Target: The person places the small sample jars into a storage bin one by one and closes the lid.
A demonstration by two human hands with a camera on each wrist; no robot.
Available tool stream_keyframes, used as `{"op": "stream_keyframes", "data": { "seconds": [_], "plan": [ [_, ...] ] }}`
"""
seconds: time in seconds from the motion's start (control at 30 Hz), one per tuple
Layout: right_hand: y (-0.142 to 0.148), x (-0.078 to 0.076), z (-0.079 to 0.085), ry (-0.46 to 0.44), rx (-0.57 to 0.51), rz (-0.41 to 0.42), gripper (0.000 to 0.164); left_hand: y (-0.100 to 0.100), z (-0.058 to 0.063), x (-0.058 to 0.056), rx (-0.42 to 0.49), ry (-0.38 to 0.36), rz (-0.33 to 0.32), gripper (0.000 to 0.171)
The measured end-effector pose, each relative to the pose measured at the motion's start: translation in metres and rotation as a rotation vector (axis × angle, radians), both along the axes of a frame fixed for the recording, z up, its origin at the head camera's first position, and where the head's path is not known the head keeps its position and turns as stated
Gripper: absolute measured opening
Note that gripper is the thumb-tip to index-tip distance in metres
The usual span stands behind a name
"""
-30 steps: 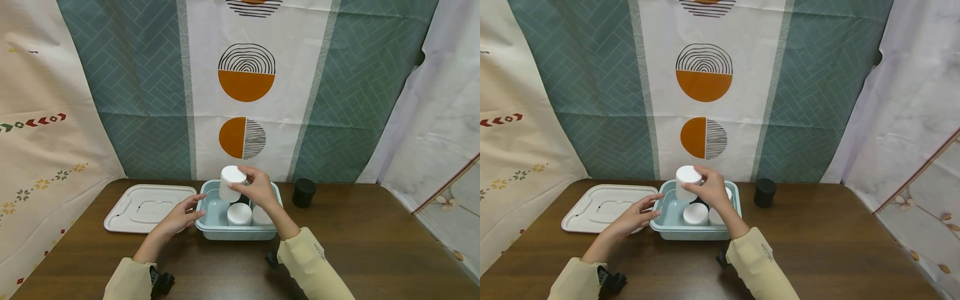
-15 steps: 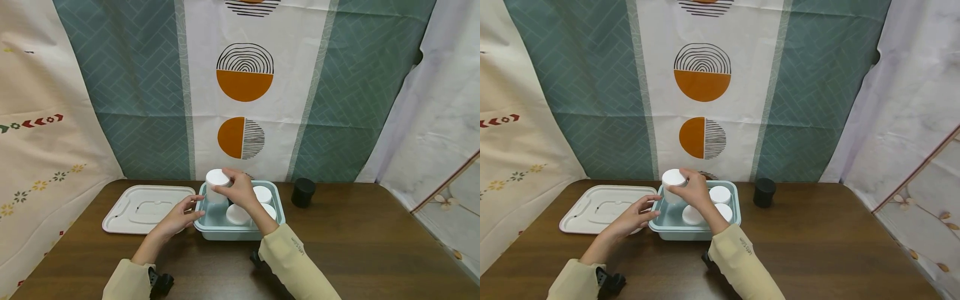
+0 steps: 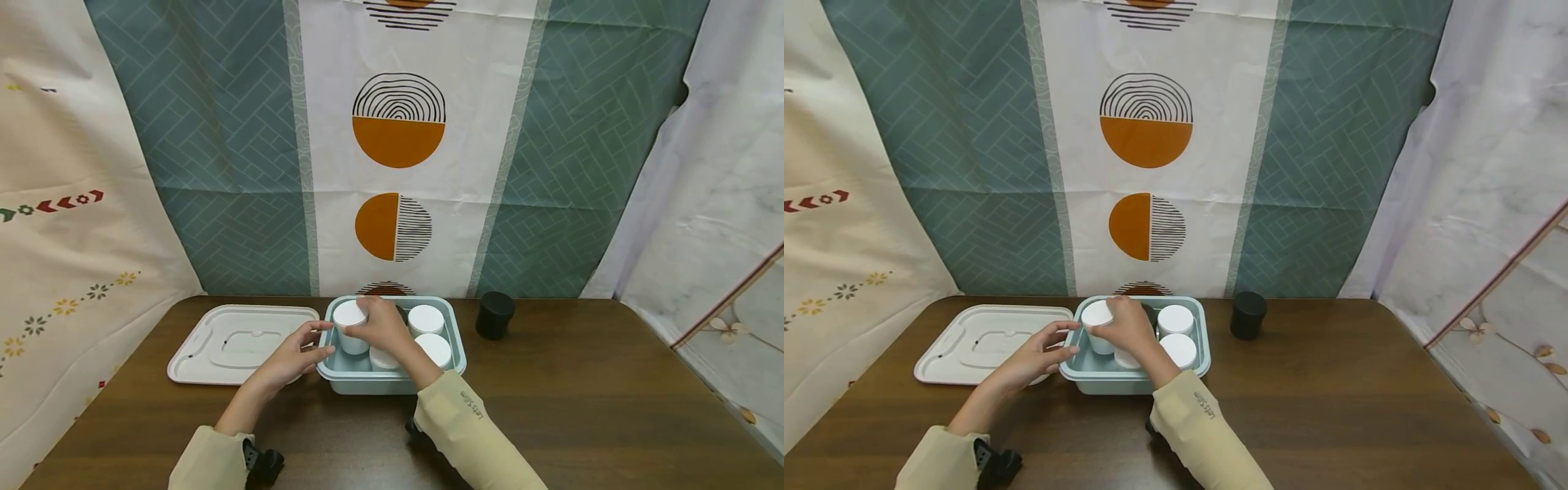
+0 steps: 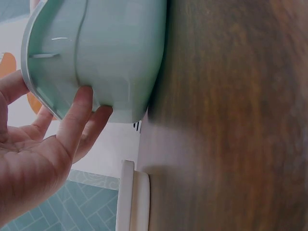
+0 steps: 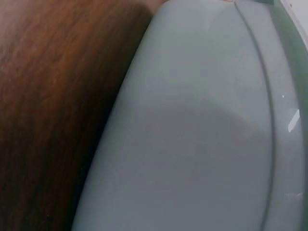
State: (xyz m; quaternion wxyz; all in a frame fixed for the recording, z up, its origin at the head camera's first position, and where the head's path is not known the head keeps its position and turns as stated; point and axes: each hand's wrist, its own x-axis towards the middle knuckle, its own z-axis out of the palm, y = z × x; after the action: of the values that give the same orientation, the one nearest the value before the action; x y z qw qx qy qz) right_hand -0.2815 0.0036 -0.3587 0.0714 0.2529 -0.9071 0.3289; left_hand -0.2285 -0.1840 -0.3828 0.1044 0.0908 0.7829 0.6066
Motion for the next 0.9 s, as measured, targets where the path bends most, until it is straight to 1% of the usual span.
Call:
{"op": "stream_keyframes", "data": {
  "seconds": [0.07, 0.23, 0.4, 0.5, 0.63, 0.77, 0.8, 0.9],
  "plan": [
    [-0.0006, -0.0008, -0.0012, 0.014, 0.032, 0.009, 0.047, -0.0001, -0.0003, 0.0001, 0.003, 0.0, 0.0, 0.047],
    [-0.001, -0.0021, -0.0026, 0.033, 0.137, 0.009, 0.046, -0.0003, -0.0006, 0.0001, 0.0, 0.004, -0.002, 0.046],
    [0.0007, -0.0015, -0.0017, 0.099, 0.19, 0.021, 0.044, 0.0, -0.0006, -0.0001, 0.003, -0.001, -0.001, 0.046],
    [0.002, -0.0007, -0.0015, 0.132, 0.197, 0.024, 0.044, 0.0003, -0.0004, 0.0, 0.006, -0.005, -0.004, 0.046],
    [0.0013, 0.0002, -0.0019, 0.105, 0.179, -0.004, 0.043, 0.0005, -0.0004, 0.0004, -0.001, 0.002, -0.003, 0.046],
    [0.0012, 0.002, -0.0007, 0.079, 0.165, -0.051, 0.041, 0.0003, -0.0011, 0.0, -0.007, 0.01, -0.003, 0.047],
    [0.0022, -0.002, -0.0059, 0.102, 0.159, -0.056, 0.041, 0.0001, -0.0012, -0.0004, -0.007, 0.009, -0.004, 0.048],
    [0.0032, -0.0014, -0.0047, 0.097, 0.164, -0.089, 0.041, -0.0002, -0.001, -0.001, -0.009, 0.009, -0.002, 0.05]
  ]
}}
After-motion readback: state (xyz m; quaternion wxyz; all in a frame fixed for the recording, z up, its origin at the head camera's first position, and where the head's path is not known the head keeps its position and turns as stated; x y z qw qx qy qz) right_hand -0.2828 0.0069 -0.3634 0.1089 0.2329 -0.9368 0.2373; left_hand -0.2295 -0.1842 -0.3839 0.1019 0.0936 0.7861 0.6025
